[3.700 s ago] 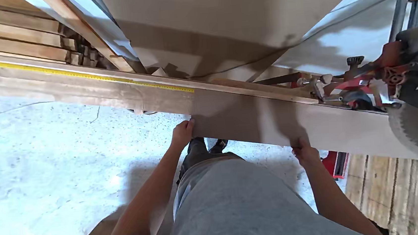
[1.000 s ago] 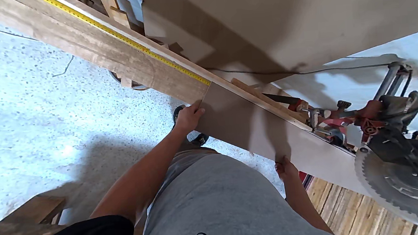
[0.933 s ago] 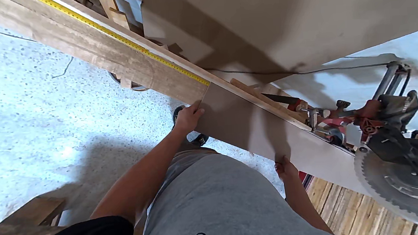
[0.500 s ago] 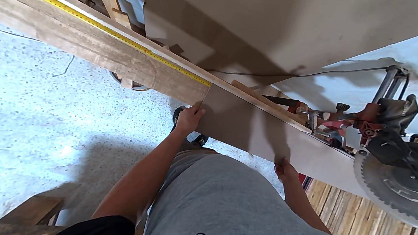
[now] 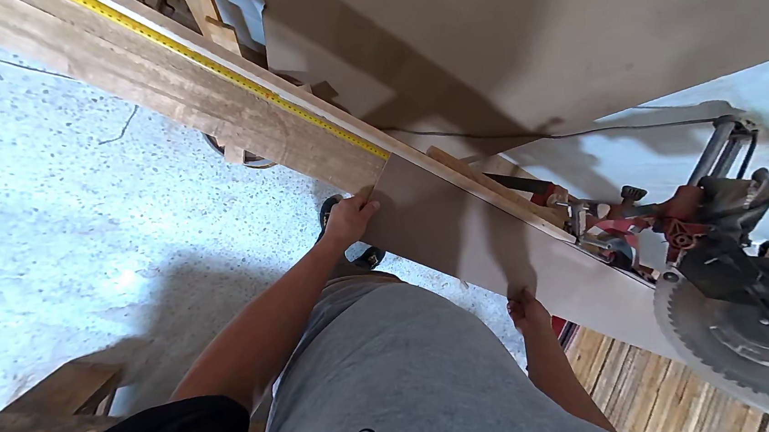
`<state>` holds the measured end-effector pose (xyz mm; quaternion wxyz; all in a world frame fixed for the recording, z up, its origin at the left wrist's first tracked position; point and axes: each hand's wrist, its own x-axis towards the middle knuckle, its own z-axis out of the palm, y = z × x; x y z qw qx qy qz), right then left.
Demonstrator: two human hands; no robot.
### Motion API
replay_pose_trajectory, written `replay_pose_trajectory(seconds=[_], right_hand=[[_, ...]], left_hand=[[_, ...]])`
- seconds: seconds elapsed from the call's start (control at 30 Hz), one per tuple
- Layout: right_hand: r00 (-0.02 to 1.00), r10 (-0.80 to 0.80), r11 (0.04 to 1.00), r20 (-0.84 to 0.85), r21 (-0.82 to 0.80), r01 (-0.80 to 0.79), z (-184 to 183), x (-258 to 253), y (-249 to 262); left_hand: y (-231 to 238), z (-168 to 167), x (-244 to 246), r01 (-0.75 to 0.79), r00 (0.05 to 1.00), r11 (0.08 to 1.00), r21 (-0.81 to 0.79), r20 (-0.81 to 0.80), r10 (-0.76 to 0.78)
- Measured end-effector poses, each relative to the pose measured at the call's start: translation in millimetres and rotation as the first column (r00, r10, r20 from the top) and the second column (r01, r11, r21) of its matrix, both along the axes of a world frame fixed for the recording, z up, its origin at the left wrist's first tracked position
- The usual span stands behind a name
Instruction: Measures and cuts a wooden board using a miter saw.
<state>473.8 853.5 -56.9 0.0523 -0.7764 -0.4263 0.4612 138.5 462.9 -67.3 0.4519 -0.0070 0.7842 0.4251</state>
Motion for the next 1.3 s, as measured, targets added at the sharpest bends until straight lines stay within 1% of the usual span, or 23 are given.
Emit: replay_pose_trajectory(seconds=[0.2, 0.4, 0.77, 0.93, 1.3], right_hand=[[0.999, -0.031, 1.0, -0.008, 0.007, 0.031, -1.6, -1.2, -0.1], [0.998, -0.05, 0.999, -0.023, 0.014, 0.05, -2.5, 0.4, 1.7], [1.0, -0.024, 1.0, -0.012, -0.002, 0.024, -2.0, 1.6, 3.0], [1.0, -0.001, 1.0, -0.023, -0.002, 0.001, -0.1, 0.0, 0.4], [0.998, -0.044, 0.999, -0.037, -0.024, 0.043, 0.0, 0.0, 3.0]], left_hand=[[2.6, 0.4, 0.8, -0.004, 1.0, 0.999, -0.033, -0.004, 0.004], [2.6, 1.9, 1.6, -0.01, 1.0, 0.999, -0.03, 0.011, 0.01], [2.2, -2.5, 3.0, -0.013, 1.0, 1.0, -0.008, -0.008, 0.013], [2.4, 4.7, 0.7, -0.019, 1.0, 1.0, -0.023, 0.012, 0.019], [3.4, 5.7, 2.2, -0.032, 0.999, 0.999, -0.026, -0.005, 0.032]])
